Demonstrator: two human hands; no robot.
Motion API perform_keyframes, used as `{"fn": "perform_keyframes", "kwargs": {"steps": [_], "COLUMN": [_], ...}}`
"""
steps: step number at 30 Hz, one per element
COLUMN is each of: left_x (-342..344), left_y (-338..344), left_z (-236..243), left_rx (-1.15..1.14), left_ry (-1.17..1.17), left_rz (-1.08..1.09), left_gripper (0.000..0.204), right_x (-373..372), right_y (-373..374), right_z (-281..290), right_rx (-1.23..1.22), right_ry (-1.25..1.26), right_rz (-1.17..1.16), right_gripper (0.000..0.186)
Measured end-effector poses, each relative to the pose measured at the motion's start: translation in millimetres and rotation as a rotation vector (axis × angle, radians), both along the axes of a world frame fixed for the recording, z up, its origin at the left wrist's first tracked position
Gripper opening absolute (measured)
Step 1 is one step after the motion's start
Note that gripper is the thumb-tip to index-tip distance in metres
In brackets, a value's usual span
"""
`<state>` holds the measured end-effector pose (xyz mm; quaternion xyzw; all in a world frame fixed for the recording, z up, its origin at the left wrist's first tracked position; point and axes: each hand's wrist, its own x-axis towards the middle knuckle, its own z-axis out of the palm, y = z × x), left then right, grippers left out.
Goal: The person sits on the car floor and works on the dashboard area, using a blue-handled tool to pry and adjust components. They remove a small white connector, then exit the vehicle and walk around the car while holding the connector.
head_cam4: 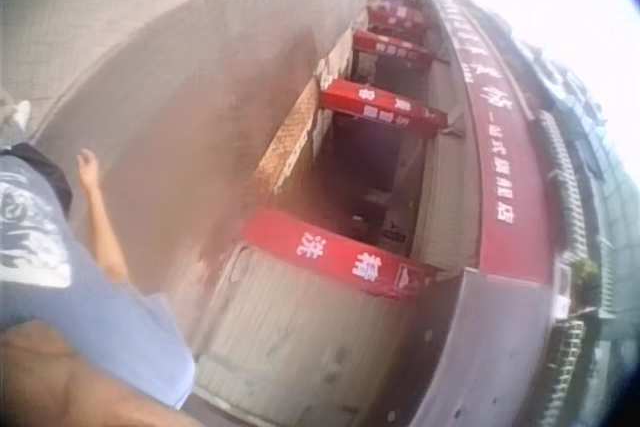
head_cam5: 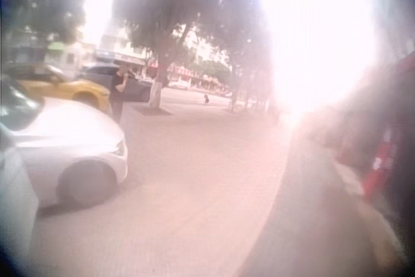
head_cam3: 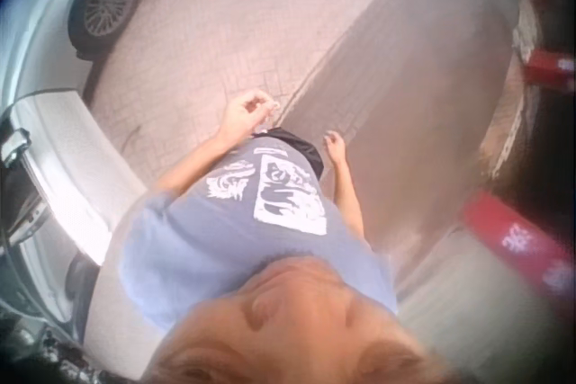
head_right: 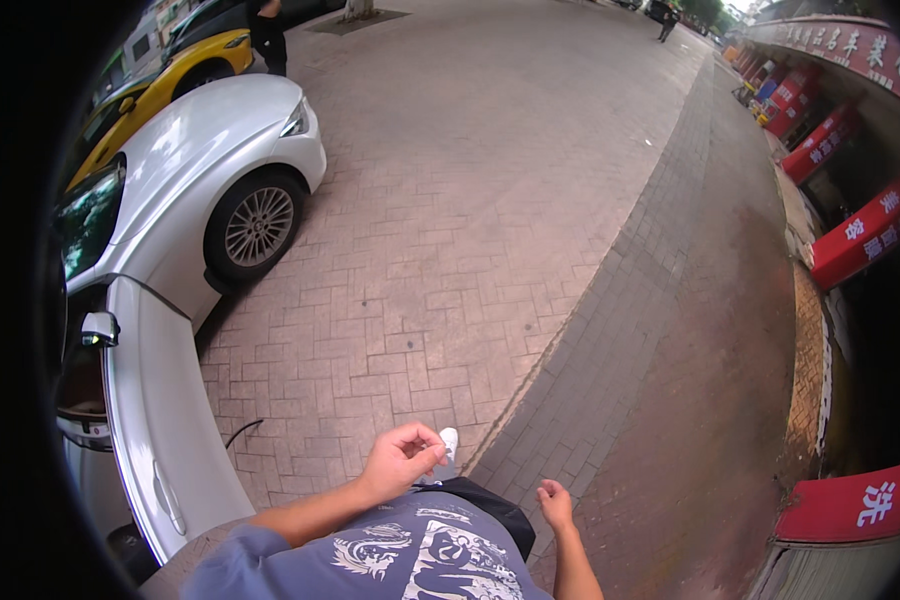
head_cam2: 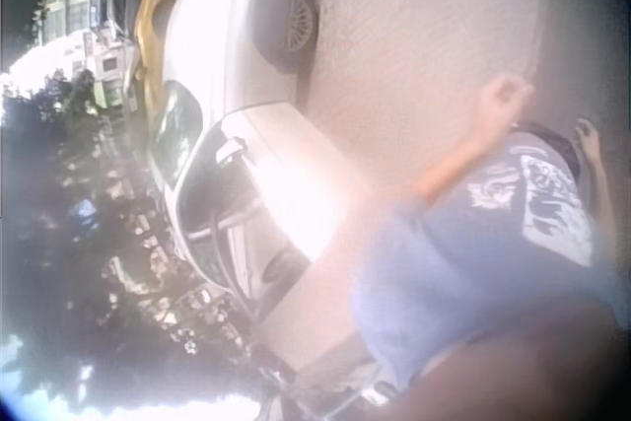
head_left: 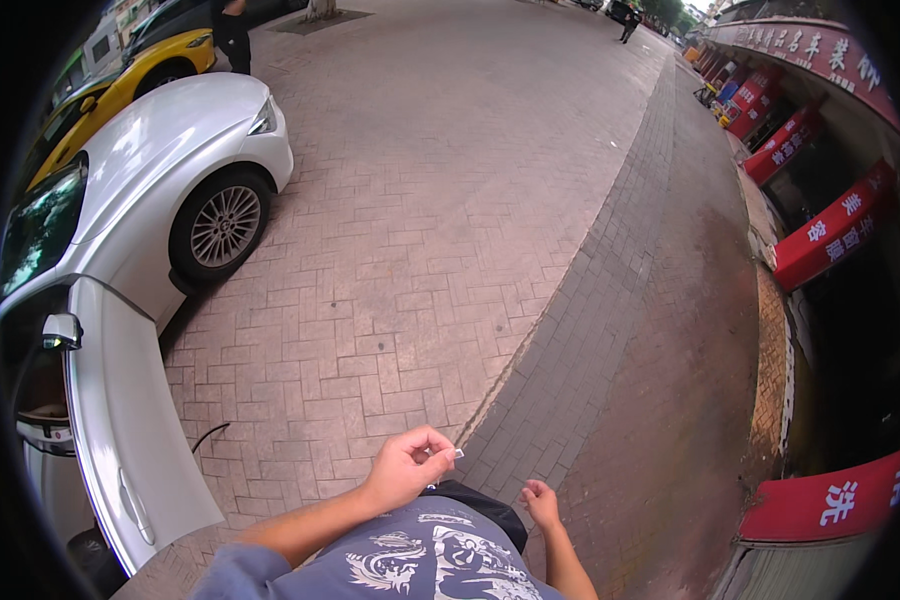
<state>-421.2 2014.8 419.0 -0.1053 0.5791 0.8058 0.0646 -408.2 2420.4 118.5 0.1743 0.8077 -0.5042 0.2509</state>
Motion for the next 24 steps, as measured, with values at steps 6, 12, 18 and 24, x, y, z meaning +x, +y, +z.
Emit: {"fn": "perform_keyframes", "kwargs": {"steps": [6,12,18,24], "left_x": [-219.9,-462.6,-658.1,-844.3], "left_y": [14.9,-4.3,-6.2,-8.4], "left_z": [27.2,-32.1,-34.5,-57.5], "left_rx": [-0.263,-0.461,-0.164,-0.124], "left_ry": [0.294,0.043,-0.084,-0.101], "left_rz": [-0.250,-0.177,0.020,0.216], "left_gripper": [0.010,0.015,0.013,0.011], "right_x": [-41.7,-217.9,-568.2,-1006.5], "right_y": [66.4,67.4,55.1,17.9], "right_z": [-29.4,-66.7,-79.4,-0.2], "right_rx": [0.184,0.189,0.235,0.347], "right_ry": [-0.613,-0.841,-0.448,0.309], "right_rz": [-0.224,-0.161,0.129,0.116], "right_gripper": [0.011,0.013,0.016,0.032]}}
